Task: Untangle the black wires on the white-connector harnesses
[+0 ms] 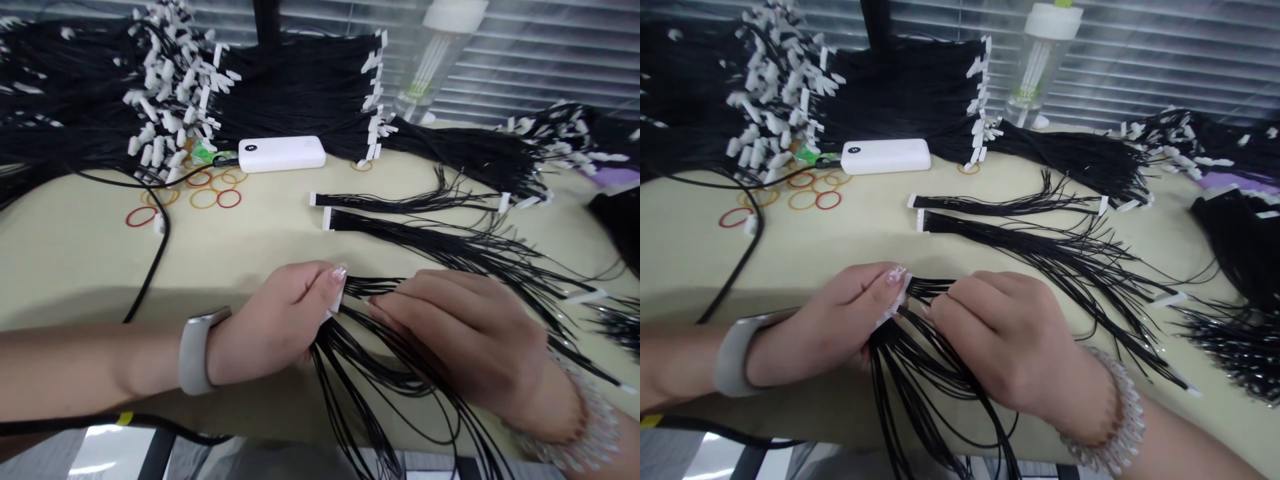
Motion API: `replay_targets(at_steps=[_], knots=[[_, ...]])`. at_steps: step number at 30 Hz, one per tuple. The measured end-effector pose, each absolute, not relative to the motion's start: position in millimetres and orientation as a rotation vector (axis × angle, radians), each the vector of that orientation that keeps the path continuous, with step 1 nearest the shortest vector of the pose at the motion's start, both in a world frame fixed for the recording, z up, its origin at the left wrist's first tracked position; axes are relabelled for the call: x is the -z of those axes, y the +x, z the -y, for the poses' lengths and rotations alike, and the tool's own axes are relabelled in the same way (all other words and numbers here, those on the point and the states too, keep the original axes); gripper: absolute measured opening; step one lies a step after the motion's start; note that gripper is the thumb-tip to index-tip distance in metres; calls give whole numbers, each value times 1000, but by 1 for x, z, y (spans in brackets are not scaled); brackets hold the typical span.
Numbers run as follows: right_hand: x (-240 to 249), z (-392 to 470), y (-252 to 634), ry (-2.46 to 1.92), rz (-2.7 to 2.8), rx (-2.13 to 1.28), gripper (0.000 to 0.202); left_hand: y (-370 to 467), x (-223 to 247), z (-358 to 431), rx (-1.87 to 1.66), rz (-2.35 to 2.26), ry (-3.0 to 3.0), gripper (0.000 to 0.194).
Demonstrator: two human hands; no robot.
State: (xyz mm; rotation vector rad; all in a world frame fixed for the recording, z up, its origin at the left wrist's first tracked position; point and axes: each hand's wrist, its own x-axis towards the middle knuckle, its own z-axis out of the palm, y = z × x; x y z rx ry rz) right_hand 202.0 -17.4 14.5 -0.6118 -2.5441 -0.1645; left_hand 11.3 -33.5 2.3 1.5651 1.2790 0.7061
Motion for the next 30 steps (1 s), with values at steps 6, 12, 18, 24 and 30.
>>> replay_targets(at_steps=[6, 12, 18, 24, 30], knots=[[-17, 19, 199, -628, 2552, 138, 11, 14, -3, 34, -706, -1293, 1513, 37], [-25, 18, 195, -593, 2594, 151, 23, 15, -4, 35, -687, -1300, 1459, 39], [-22, 19, 198, -538, 2588, 194, 16, 14, -4, 35, -635, -1290, 1475, 38], [-18, 19, 198, -533, 2605, 179, 17, 14, -5, 36, -623, -1277, 1473, 36], [-26, 17, 202, -854, 2470, 185, 20, 16, -3, 33, -768, -1361, 1481, 38]])
